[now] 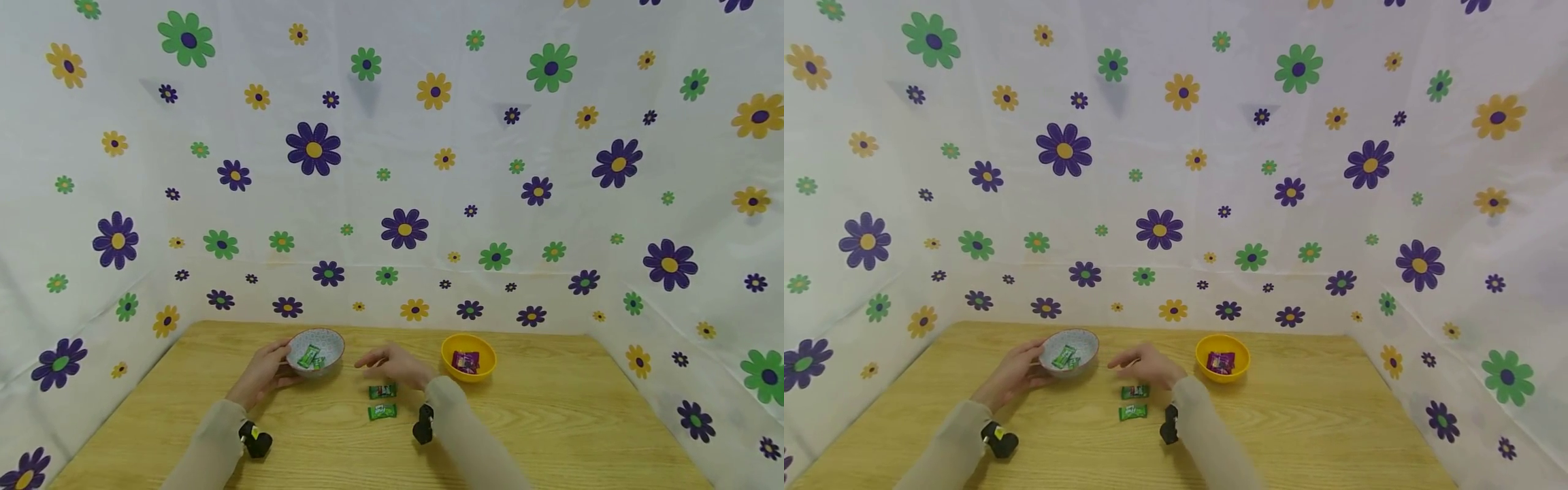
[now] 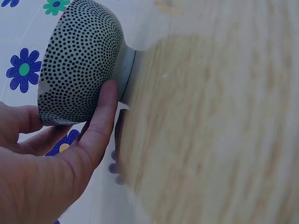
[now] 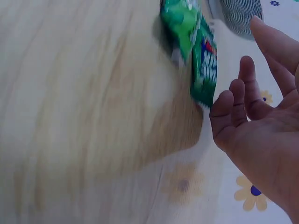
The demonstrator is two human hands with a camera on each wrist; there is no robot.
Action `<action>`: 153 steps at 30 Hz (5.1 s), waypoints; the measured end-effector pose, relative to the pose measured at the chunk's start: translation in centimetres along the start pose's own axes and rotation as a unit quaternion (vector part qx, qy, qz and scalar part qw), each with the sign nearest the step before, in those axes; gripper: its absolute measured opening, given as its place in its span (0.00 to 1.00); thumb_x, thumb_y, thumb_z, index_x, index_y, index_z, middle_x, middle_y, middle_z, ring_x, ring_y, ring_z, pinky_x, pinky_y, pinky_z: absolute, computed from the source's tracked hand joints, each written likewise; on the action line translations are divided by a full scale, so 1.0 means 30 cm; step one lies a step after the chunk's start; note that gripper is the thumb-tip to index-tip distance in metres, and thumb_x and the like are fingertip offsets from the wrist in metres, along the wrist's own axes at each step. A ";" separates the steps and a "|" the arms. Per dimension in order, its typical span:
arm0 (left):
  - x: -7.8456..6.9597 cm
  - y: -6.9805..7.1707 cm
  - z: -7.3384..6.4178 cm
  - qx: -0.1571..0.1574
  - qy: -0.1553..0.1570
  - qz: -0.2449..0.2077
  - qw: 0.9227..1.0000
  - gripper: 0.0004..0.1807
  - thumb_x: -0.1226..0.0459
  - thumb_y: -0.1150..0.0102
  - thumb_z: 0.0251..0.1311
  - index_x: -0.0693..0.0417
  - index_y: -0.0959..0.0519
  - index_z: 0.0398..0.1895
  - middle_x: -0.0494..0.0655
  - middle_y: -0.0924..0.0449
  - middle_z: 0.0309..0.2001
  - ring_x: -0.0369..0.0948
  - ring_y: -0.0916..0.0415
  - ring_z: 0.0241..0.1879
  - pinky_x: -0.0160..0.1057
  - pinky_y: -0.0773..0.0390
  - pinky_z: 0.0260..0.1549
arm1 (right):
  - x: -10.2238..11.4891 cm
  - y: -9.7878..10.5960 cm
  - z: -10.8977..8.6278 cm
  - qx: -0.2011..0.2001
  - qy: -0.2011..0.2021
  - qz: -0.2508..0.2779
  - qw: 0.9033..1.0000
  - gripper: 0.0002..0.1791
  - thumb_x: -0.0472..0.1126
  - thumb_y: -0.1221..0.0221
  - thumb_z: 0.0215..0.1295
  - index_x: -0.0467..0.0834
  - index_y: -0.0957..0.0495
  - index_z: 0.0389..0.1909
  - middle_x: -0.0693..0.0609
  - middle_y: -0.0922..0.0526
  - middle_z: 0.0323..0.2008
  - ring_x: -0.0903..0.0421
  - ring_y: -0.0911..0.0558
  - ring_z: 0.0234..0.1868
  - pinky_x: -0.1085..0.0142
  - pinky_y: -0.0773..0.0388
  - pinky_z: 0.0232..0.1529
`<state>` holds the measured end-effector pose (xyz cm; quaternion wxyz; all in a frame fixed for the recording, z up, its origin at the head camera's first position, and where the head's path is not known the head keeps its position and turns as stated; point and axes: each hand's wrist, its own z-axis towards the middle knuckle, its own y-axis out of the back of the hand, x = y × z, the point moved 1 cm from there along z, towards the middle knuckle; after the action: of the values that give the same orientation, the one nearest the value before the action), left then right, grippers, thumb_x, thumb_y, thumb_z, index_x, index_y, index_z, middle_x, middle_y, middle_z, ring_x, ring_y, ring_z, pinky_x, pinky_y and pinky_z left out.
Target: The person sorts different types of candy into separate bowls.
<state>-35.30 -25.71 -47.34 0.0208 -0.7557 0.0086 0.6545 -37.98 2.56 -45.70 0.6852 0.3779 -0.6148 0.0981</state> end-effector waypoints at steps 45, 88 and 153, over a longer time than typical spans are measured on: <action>-0.003 0.008 0.006 0.005 -0.004 -0.012 1.000 0.25 0.60 0.70 0.71 0.59 0.51 0.69 0.63 0.42 0.59 0.52 0.30 0.48 0.49 0.25 0.43 | -0.074 0.051 -0.055 -0.005 -0.045 -0.113 0.993 0.02 0.40 0.38 0.55 0.47 0.17 0.27 0.56 0.19 0.29 0.58 0.27 0.31 0.66 0.29 0.38; 0.001 0.000 -0.001 -0.002 0.003 -0.024 1.000 0.25 0.59 0.69 0.71 0.59 0.49 0.68 0.63 0.39 0.57 0.49 0.28 0.45 0.49 0.25 0.44 | 0.075 -0.074 0.065 -0.122 0.020 0.104 0.987 0.12 0.43 0.40 0.59 0.40 0.20 0.41 0.50 0.21 0.38 0.44 0.25 0.43 0.49 0.28 0.47; 0.002 -0.002 0.004 0.018 -0.017 -0.019 1.000 0.26 0.58 0.71 0.72 0.62 0.51 0.68 0.65 0.42 0.59 0.52 0.31 0.49 0.51 0.26 0.44 | -0.063 0.041 -0.053 0.105 -0.010 -0.064 0.992 0.12 0.36 0.37 0.54 0.48 0.17 0.40 0.58 0.20 0.42 0.58 0.28 0.39 0.65 0.32 0.42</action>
<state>-35.41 -25.62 -47.42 0.0467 -0.7443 0.0057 0.6662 -37.92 5.04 -46.88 0.6403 0.4874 -0.5825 0.1147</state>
